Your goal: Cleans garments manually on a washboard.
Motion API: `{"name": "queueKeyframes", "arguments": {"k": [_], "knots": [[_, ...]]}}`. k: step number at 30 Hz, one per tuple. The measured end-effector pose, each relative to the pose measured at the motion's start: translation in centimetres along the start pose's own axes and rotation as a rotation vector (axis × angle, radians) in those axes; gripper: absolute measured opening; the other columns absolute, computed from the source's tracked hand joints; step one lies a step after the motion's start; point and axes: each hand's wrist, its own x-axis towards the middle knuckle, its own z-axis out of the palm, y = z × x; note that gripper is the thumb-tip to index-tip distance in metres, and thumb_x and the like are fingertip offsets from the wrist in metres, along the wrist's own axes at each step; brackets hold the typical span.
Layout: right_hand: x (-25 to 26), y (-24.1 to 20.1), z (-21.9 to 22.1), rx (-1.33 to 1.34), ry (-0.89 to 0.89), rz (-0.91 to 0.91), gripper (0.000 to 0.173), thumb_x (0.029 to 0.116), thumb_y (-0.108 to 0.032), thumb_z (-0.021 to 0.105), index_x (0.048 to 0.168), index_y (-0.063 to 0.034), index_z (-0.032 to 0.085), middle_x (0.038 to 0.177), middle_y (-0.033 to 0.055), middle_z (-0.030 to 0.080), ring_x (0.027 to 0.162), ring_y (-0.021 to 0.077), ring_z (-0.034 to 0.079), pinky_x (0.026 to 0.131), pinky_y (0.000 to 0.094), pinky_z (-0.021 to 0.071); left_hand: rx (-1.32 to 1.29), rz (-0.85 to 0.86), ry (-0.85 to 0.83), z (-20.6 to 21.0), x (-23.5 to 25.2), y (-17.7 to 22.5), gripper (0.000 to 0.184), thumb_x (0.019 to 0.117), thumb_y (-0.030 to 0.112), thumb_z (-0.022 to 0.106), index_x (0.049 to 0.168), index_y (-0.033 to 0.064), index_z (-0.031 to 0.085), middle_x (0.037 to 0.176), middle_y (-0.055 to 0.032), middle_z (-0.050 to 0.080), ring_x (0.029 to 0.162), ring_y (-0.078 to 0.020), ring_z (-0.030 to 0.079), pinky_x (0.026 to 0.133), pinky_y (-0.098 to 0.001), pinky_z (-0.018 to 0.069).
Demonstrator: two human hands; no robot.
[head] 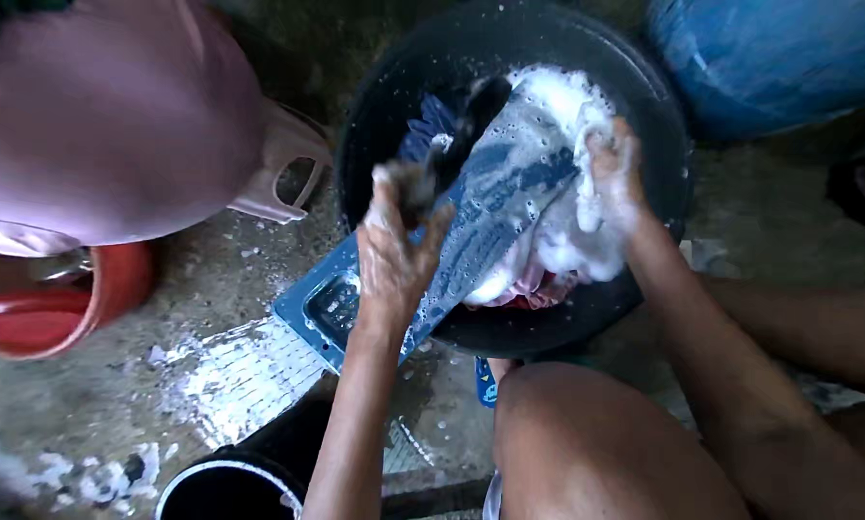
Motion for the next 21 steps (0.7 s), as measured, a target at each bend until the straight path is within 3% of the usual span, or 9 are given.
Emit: {"name": "queueKeyframes", "arguments": {"k": [3,5,7,9,10,12,16,18,21], "knots": [[-1.7,-1.9,1.8,-0.132,0.028,0.073,0.045,0.1065,-0.023,0.049,0.144,0.0018,0.050,0.125,0.0264,0.065,0.114,0.0371,0.066,0.099,0.0552,0.0507,0.142,-0.143,-0.034,3.0,-5.7,-5.4,0.034,0.0963,0.026,0.071,0.116,-0.0013,0.068,0.107,-0.0214,0.068,0.099,-0.0359,0.068,0.089,-0.0557,0.0556],[-6.1,-3.9,5.9,-0.246,-0.075,0.002,0.045,0.1061,-0.021,0.051,0.145,-0.0005,0.046,0.111,0.0231,0.070,0.097,0.0361,0.071,0.086,0.0549,0.0570,0.251,-0.203,0.044,4.8,-9.4,-7.8,0.027,0.0968,0.024,0.069,0.097,-0.0023,0.072,0.099,-0.0218,0.068,0.097,-0.0400,0.066,0.089,-0.0570,0.0522],[-13.1,-4.9,10.8,-0.325,-0.316,-0.241,0.045,0.1009,-0.016,0.060,0.143,-0.0026,0.049,0.103,0.0163,0.072,0.085,0.0304,0.073,0.071,0.0509,0.0606,0.384,-0.244,0.122,5.6,-11.7,-8.3,0.026,0.0991,0.018,0.063,0.098,-0.0062,0.071,0.106,-0.0283,0.067,0.104,-0.0484,0.063,0.093,-0.0598,0.0500],[-17.5,-3.2,14.2,-0.347,-0.480,-0.670,0.043,0.0943,-0.011,0.069,0.137,-0.0101,0.061,0.113,0.0110,0.072,0.096,0.0270,0.072,0.074,0.0446,0.0606,0.449,-0.285,0.145,5.9,-12.6,-8.3,0.024,0.0993,0.012,0.058,0.104,-0.0087,0.069,0.107,-0.0314,0.065,0.103,-0.0506,0.064,0.090,-0.0612,0.0504],[-17.3,-2.0,14.6,-0.351,-0.523,-0.777,0.044,0.0935,-0.009,0.070,0.137,-0.0134,0.064,0.120,0.0125,0.071,0.104,0.0297,0.071,0.081,0.0455,0.0597,0.447,-0.297,0.144,5.8,-12.8,-8.4,0.024,0.0996,0.012,0.059,0.106,-0.0087,0.069,0.104,-0.0310,0.066,0.100,-0.0499,0.065,0.088,-0.0616,0.0511],[-13.0,0.1,13.8,-0.420,-0.451,-0.721,0.041,0.0961,-0.008,0.066,0.137,-0.0120,0.065,0.127,0.0174,0.069,0.111,0.0342,0.070,0.092,0.0485,0.0591,0.388,-0.333,0.125,5.6,-13.0,-8.6,0.024,0.1000,0.014,0.060,0.105,-0.0083,0.069,0.101,-0.0289,0.067,0.096,-0.0466,0.067,0.087,-0.0591,0.0527],[-4.9,-1.2,10.8,-0.655,-0.238,-0.238,0.041,0.1032,-0.017,0.054,0.143,-0.0073,0.056,0.123,0.0256,0.067,0.098,0.0454,0.070,0.078,0.0598,0.0557,0.275,-0.317,0.176,5.3,-12.5,-8.9,0.021,0.0949,0.013,0.066,0.096,-0.0080,0.068,0.093,-0.0249,0.066,0.087,-0.0391,0.068,0.080,-0.0500,0.0560],[-9.1,-3.0,11.7,-0.551,-0.264,-0.343,0.046,0.0980,-0.016,0.062,0.142,-0.0051,0.057,0.119,0.0236,0.069,0.093,0.0394,0.072,0.074,0.0552,0.0589,0.252,-0.317,0.181,5.3,-12.4,-9.0,0.021,0.0932,0.012,0.067,0.095,-0.0087,0.067,0.091,-0.0252,0.066,0.086,-0.0379,0.067,0.080,-0.0491,0.0557],[-17.5,-2.3,15.0,-0.294,-0.497,-0.803,0.041,0.0905,-0.011,0.072,0.132,-0.0126,0.067,0.113,0.0144,0.072,0.096,0.0300,0.071,0.077,0.0453,0.0585,0.277,-0.319,0.187,5.4,-12.5,-9.0,0.022,0.0900,0.006,0.066,0.103,-0.0126,0.068,0.100,-0.0301,0.069,0.094,-0.0421,0.070,0.086,-0.0500,0.0569]]}}
